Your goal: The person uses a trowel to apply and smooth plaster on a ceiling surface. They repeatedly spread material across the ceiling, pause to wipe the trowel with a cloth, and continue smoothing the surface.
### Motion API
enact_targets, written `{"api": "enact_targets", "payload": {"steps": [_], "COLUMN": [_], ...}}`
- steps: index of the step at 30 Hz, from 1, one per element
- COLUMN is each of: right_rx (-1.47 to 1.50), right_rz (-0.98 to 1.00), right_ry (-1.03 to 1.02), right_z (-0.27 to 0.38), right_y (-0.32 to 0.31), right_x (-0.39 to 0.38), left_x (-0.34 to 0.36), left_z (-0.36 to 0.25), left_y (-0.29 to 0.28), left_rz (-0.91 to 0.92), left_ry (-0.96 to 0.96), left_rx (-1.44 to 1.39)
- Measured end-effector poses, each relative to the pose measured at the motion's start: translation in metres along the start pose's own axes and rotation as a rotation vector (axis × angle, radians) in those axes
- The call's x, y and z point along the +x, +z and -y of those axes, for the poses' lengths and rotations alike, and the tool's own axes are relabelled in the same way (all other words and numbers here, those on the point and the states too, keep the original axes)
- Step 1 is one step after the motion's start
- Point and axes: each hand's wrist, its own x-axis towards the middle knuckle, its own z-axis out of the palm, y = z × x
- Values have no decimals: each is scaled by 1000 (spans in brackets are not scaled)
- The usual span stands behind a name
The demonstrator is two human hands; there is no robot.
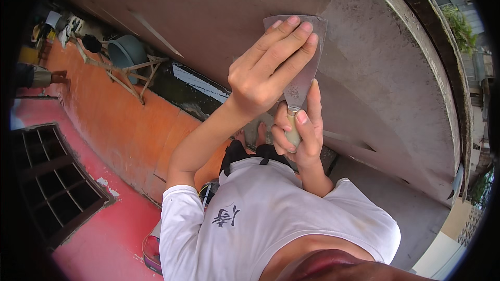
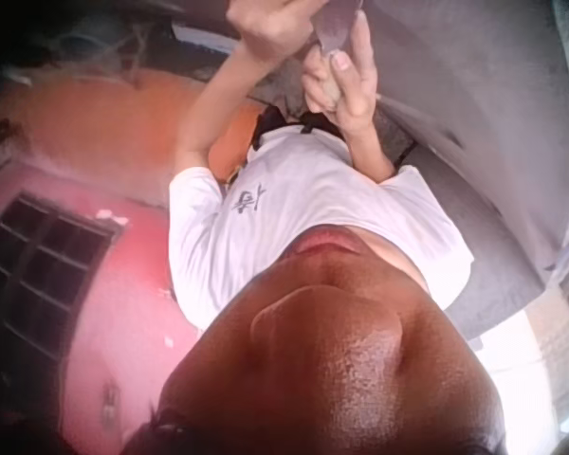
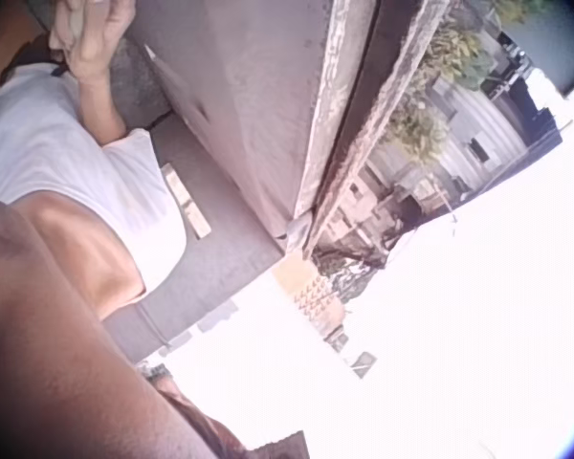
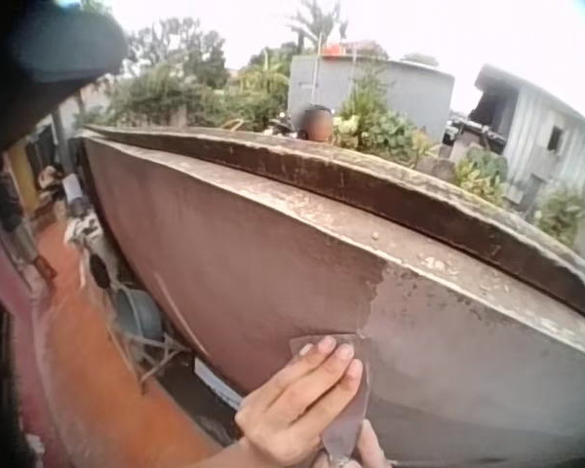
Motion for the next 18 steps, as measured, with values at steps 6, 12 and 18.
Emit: {"api": "enact_targets", "payload": {"steps": [6, 12, 18], "right_rx": [79, -42, 13], "right_rz": [19, 8, -12], "right_ry": [-42, -53, -71], "right_z": [6, 0, 0], "right_y": [20, 10, 19], "right_x": [18, 17, 17], "left_x": [27, 27, 32], "left_z": [10, 7, 5], "left_y": [-2, -2, -6], "left_rz": [-25, -24, 8], "left_ry": [50, 10, 19], "left_rx": [-31, -40, -58]}}
